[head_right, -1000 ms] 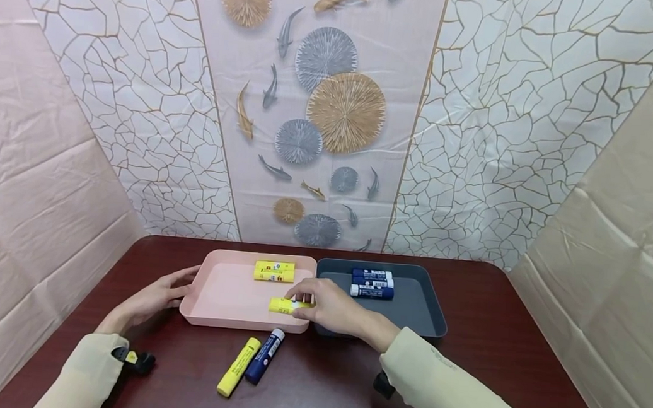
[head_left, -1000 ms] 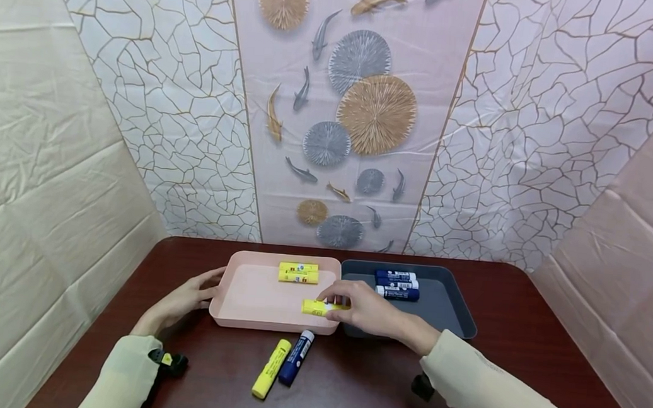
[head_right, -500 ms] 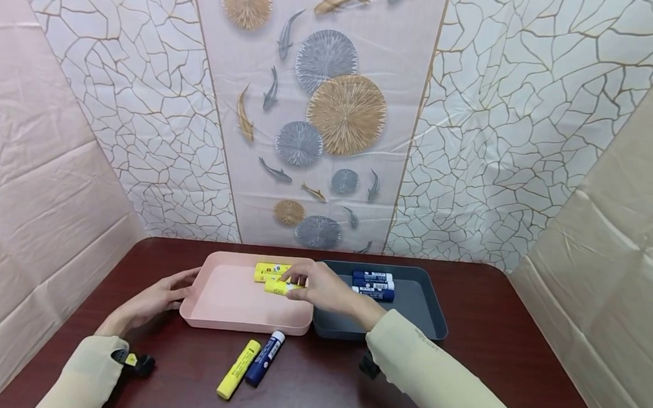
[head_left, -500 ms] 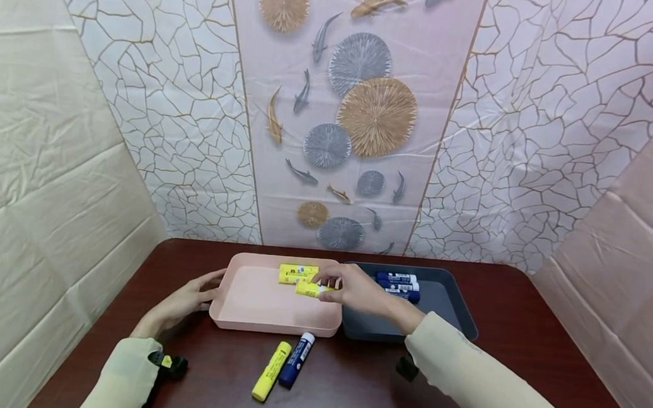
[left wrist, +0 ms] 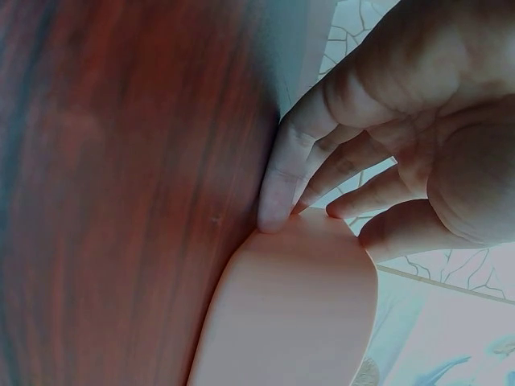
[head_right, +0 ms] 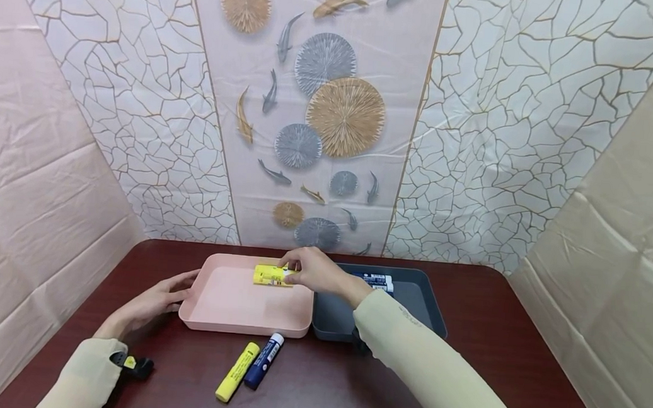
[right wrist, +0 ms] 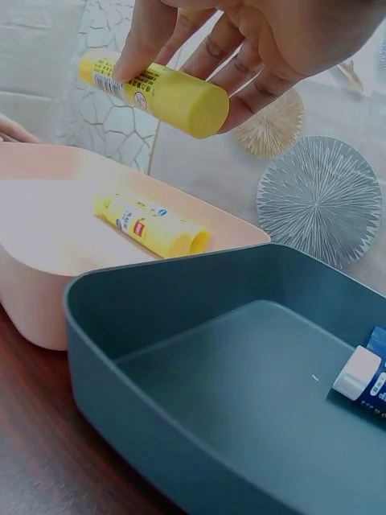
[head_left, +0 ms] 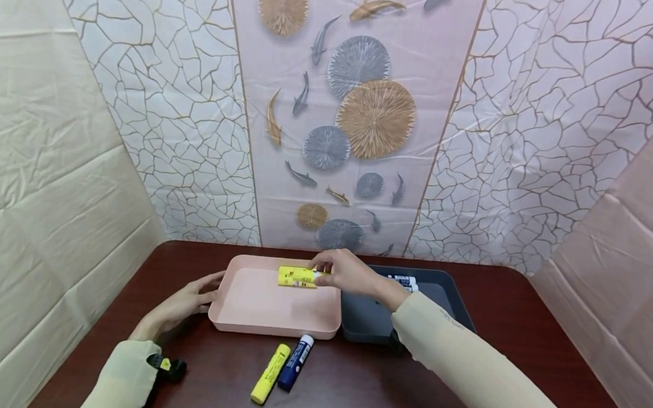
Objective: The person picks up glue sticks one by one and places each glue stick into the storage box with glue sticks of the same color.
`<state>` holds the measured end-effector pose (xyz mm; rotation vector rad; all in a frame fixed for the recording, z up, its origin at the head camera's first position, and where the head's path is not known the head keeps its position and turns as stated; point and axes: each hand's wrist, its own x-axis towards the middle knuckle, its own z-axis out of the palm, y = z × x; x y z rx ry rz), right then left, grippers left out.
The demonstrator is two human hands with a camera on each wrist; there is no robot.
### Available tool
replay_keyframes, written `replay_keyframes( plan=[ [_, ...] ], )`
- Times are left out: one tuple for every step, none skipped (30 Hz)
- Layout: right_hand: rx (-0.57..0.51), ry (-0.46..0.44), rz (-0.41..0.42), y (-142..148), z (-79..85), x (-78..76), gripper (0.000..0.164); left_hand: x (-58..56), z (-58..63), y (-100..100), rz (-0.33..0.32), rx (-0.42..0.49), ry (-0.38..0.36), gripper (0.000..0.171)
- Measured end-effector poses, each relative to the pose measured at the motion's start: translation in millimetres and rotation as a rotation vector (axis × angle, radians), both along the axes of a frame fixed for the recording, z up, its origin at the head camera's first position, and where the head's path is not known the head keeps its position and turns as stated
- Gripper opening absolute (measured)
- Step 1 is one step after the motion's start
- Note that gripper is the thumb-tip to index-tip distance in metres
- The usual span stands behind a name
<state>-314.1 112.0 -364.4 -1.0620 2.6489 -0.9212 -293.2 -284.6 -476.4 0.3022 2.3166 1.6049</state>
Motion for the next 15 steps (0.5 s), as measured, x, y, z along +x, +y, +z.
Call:
replay_keyframes(
  plan=[
    [0.006, -0.005, -0.010, -1.6, 0.3, -1.1, 0.030, 0.3, -0.1, -0.3, 0.007, 0.002, -0.005, 0.063],
    [0.009, -0.010, -0.018, -3.0, 0.3, -2.7, 0.029, 0.5, -0.2, -0.4, 0.004, 0.005, -0.003, 0.064],
    [0.011, -0.015, -0.026, -4.9, 0.6, -3.7, 0.029, 0.6, -0.1, -0.6, 0.005, 0.006, -0.003, 0.064],
    [0.013, -0.018, -0.032, -6.8, 1.0, -4.8, 0.029, 0.7, 0.1, -0.7, 0.002, 0.007, -0.002, 0.064],
    [0.015, -0.019, -0.034, -8.6, 1.1, -6.2, 0.029, 0.7, 0.2, -0.7, 0.001, 0.006, -0.001, 0.064],
    [0.016, -0.019, -0.034, -10.6, 1.1, -7.6, 0.029, 0.7, 0.2, -0.6, 0.002, 0.005, -0.001, 0.064],
    [0.021, -0.016, -0.031, -12.7, 1.0, -9.0, 0.028, 0.7, 0.4, -0.6, 0.004, 0.003, -0.001, 0.064],
    [0.025, -0.014, -0.028, -14.9, 0.7, -10.6, 0.028, 0.6, 0.4, -0.6, 0.008, 0.000, -0.002, 0.063],
    [0.029, -0.011, -0.027, -17.1, 0.1, -12.3, 0.027, 0.6, 0.4, -0.7, 0.011, -0.005, -0.003, 0.063],
    [0.034, -0.006, -0.025, -19.2, -0.7, -14.1, 0.027, 0.6, 0.3, -0.6, 0.013, -0.007, -0.004, 0.063],
    [0.040, -0.003, -0.026, -21.3, -1.8, -16.0, 0.027, 0.5, 0.3, -0.6, 0.014, -0.009, -0.004, 0.063],
    [0.043, -0.005, -0.027, -23.2, -2.8, -17.8, 0.027, 0.4, 0.2, -0.6, 0.015, -0.010, -0.005, 0.063],
    [0.046, -0.004, -0.027, -24.9, -3.9, -19.7, 0.027, 0.3, 0.3, -0.6, 0.015, -0.011, -0.005, 0.063],
    [0.048, -0.005, -0.027, -26.5, -5.0, -21.7, 0.026, 0.2, 0.2, -0.6, 0.013, -0.010, -0.004, 0.063],
    [0.046, -0.007, -0.026, -27.9, -6.0, -23.3, 0.026, 0.0, 0.3, -0.5, 0.010, -0.010, -0.003, 0.063]
  ],
)
